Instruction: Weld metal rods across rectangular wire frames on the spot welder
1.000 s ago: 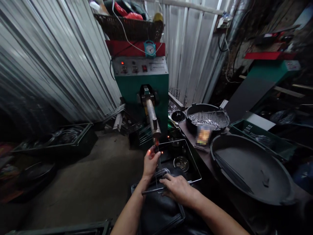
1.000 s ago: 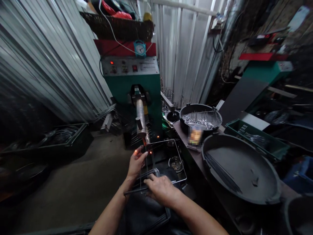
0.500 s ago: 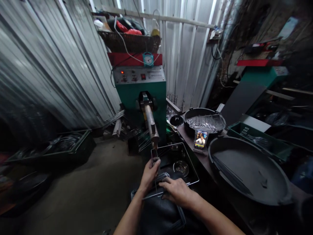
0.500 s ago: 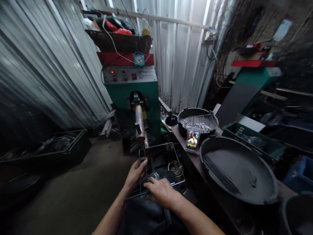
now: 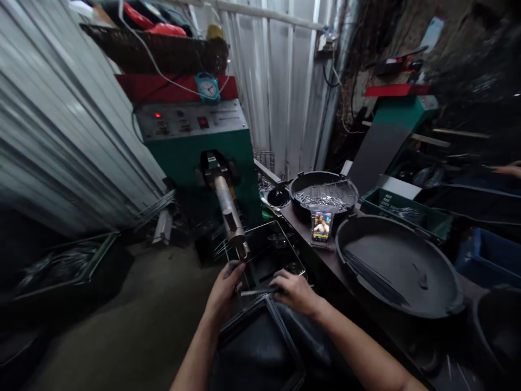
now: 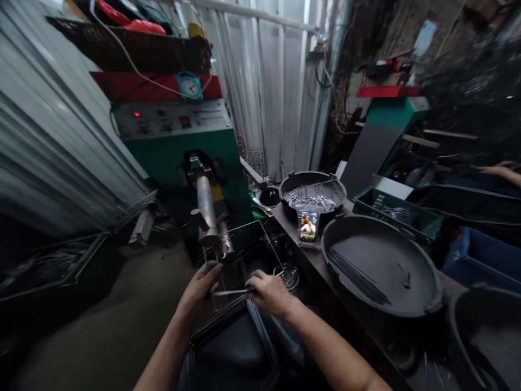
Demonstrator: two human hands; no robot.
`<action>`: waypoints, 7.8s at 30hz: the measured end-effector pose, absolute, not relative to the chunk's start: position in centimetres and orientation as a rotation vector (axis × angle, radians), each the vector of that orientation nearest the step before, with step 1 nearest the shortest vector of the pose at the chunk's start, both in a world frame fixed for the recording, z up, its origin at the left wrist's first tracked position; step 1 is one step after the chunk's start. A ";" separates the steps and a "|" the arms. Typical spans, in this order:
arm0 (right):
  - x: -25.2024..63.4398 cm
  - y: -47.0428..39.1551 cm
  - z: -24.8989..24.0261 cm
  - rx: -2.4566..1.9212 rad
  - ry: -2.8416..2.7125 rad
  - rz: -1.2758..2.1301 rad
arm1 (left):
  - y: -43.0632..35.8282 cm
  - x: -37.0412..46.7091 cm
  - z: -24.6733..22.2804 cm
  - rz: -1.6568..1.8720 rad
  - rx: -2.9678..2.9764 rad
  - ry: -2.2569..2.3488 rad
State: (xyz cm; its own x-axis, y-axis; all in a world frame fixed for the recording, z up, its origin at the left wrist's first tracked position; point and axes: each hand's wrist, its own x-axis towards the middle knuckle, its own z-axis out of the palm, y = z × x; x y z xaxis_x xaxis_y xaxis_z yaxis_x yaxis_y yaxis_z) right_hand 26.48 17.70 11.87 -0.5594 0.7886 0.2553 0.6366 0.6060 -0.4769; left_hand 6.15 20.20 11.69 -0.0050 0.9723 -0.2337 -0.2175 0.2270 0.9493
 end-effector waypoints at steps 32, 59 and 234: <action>24.2 30.3 11.1 -0.898 -1.985 0.534 | 30.2 3.7 11.4 1.448 0.621 1.147; 29.3 20.5 1.9 -1.046 -0.356 1.549 | 26.1 2.6 11.5 1.513 0.545 1.195; 28.3 17.8 0.9 -1.242 -1.554 0.701 | 13.5 -1.1 11.2 1.256 0.582 1.396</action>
